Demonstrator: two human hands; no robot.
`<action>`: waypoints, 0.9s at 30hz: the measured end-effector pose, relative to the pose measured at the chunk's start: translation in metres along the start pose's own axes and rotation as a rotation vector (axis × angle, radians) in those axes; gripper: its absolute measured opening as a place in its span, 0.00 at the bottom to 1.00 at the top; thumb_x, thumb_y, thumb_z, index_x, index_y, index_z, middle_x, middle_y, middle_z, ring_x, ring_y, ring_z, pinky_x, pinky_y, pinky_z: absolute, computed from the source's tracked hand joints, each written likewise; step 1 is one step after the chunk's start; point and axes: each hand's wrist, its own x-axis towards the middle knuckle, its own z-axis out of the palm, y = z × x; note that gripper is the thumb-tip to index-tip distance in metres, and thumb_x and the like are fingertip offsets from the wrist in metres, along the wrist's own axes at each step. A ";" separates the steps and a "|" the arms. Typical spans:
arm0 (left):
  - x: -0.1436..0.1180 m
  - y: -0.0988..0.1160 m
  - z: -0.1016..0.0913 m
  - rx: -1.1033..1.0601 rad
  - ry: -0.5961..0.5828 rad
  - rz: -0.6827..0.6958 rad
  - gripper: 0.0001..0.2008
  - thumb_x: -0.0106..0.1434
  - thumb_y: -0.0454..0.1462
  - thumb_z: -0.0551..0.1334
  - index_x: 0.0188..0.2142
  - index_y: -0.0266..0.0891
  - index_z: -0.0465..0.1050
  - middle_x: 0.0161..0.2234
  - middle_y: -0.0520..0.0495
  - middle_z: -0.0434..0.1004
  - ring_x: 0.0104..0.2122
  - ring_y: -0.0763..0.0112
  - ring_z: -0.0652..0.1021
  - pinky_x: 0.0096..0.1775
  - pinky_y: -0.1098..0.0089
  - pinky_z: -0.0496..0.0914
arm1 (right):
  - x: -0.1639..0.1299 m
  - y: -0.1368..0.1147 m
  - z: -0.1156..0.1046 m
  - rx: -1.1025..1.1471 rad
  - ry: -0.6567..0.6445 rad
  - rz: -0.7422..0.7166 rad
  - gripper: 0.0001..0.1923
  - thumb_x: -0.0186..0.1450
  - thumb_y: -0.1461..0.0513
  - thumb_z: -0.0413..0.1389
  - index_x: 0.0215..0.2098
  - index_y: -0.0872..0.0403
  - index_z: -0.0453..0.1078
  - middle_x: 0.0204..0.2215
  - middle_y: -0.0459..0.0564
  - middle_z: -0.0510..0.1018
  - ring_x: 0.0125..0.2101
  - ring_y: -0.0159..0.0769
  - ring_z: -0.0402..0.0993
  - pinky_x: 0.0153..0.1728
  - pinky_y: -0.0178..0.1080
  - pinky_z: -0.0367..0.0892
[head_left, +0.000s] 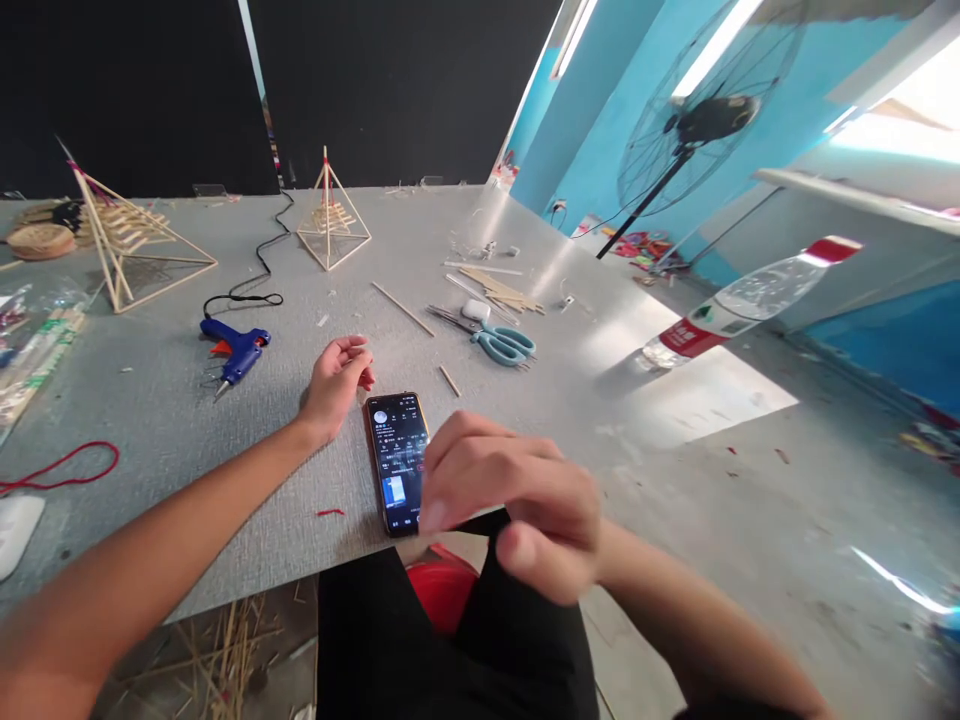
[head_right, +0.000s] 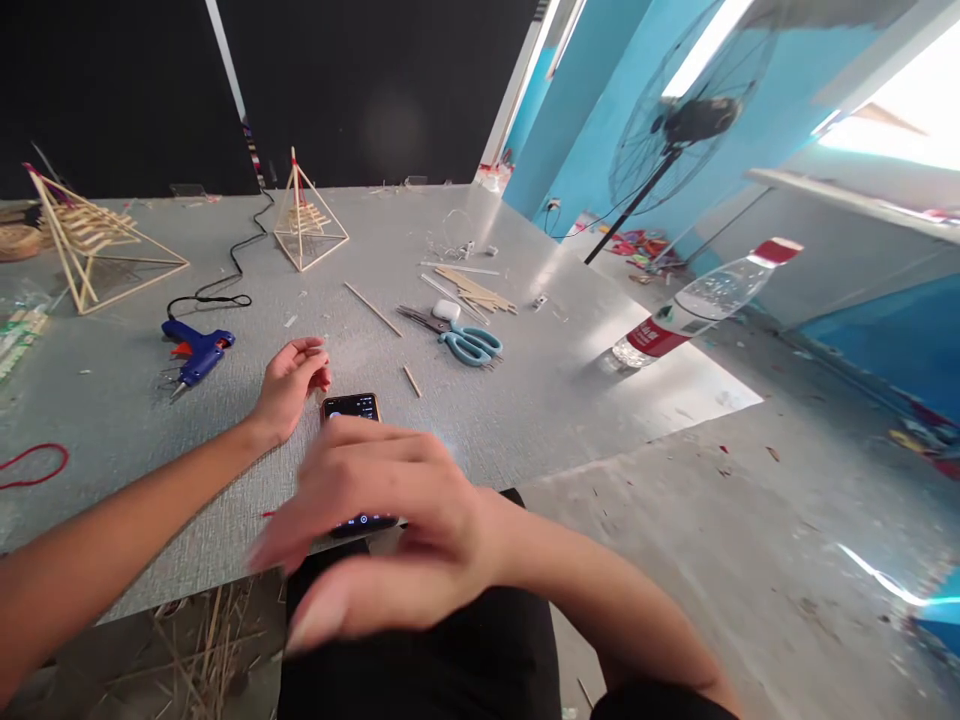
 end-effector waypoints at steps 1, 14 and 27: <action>-0.001 0.001 0.001 -0.007 -0.001 -0.004 0.14 0.58 0.36 0.67 0.44 0.41 0.71 0.30 0.56 0.72 0.25 0.80 0.73 0.29 0.72 0.69 | -0.012 0.008 0.004 0.018 0.071 0.056 0.17 0.79 0.53 0.46 0.49 0.48 0.76 0.35 0.48 0.82 0.37 0.37 0.78 0.42 0.43 0.75; -0.003 0.005 0.002 -0.015 -0.032 -0.031 0.11 0.59 0.33 0.65 0.42 0.40 0.72 0.28 0.56 0.70 0.24 0.79 0.73 0.28 0.73 0.68 | -0.138 0.013 0.057 -0.434 -0.059 0.437 0.23 0.72 0.50 0.52 0.62 0.41 0.74 0.77 0.47 0.45 0.71 0.61 0.50 0.66 0.64 0.60; 0.010 -0.010 -0.003 -0.009 -0.067 0.006 0.15 0.57 0.34 0.67 0.44 0.42 0.72 0.29 0.55 0.72 0.25 0.78 0.74 0.28 0.73 0.70 | -0.084 -0.074 0.076 0.586 0.171 0.640 0.45 0.66 0.50 0.56 0.75 0.39 0.41 0.57 0.54 0.81 0.53 0.51 0.81 0.49 0.52 0.79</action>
